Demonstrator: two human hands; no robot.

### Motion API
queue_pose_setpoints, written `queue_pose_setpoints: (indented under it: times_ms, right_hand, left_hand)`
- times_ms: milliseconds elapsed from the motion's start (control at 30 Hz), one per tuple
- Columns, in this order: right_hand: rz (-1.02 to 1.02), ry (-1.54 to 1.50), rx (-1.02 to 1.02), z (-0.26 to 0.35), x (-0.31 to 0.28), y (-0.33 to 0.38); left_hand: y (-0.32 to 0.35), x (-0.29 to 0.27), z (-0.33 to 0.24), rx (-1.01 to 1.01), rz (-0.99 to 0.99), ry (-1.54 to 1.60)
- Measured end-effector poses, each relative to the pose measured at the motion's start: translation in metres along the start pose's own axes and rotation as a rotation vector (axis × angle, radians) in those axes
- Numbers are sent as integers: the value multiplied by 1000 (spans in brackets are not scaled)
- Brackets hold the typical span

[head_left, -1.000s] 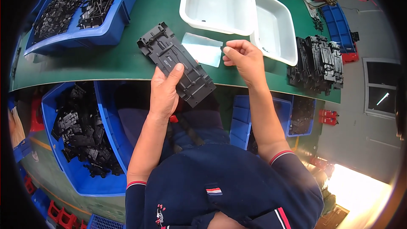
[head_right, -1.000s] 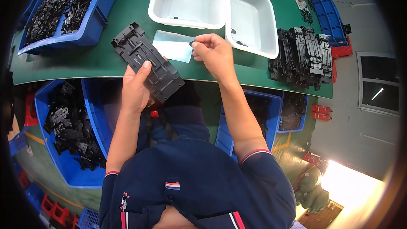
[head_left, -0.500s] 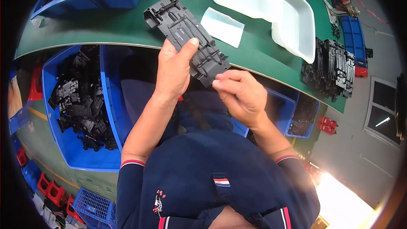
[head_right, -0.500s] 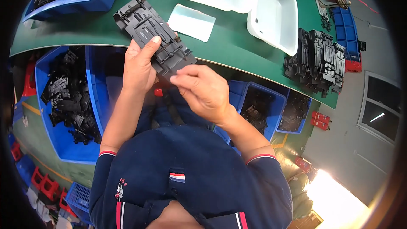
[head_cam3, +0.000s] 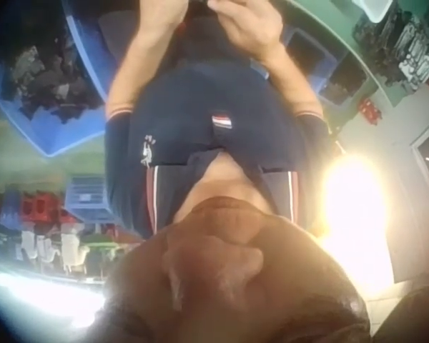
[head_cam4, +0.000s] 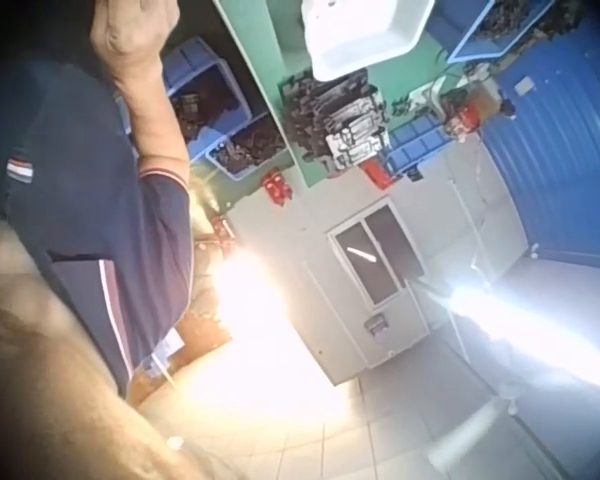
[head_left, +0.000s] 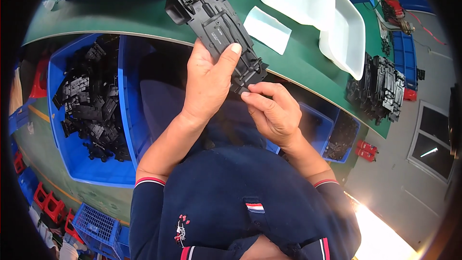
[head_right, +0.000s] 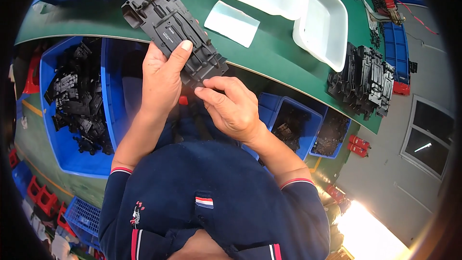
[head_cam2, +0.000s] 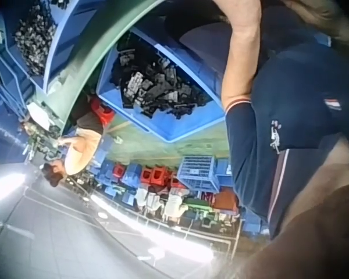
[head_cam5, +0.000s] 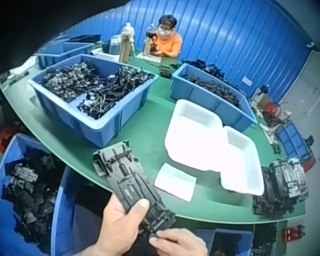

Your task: The person assembles small plastic components onto a black toy car chassis by hand.

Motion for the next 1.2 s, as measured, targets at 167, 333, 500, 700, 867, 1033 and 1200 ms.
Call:
queue_pose_setpoints:
  times_ms: [167,333,500,700,867,1033,1200]
  right_hand:
    - [6,19,-2,1,1,1]
    - [16,20,4,0,2,0]
    - [28,12,-6,2,2,0]
    - [27,30,-5,2,2,1]
    - [37,37,0,1,3,1]
    - [46,48,1,1,4,1]
    - [49,49,-1,-1,5,3]
  left_hand:
    - [2,2,-4,25,14,3]
    - [5,4,-9,57,0,-17]
    - [7,4,-10,80,3,-32]
    - [9,5,-10,91,0,-18]
    - [7,4,-9,127,17,-37]
    - [8,6,-10,138,32,-41]
    - [9,3,-6,82,31,-12]
Point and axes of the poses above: each hand's wrist, its own y-axis away from the middle knuckle, its own x-axis out of the palm, z = x × y, the point moved 5 cm from there along -y, towards the middle knuckle, and after that the axes turned 15 degrees about -z, right-handed, at the moved point
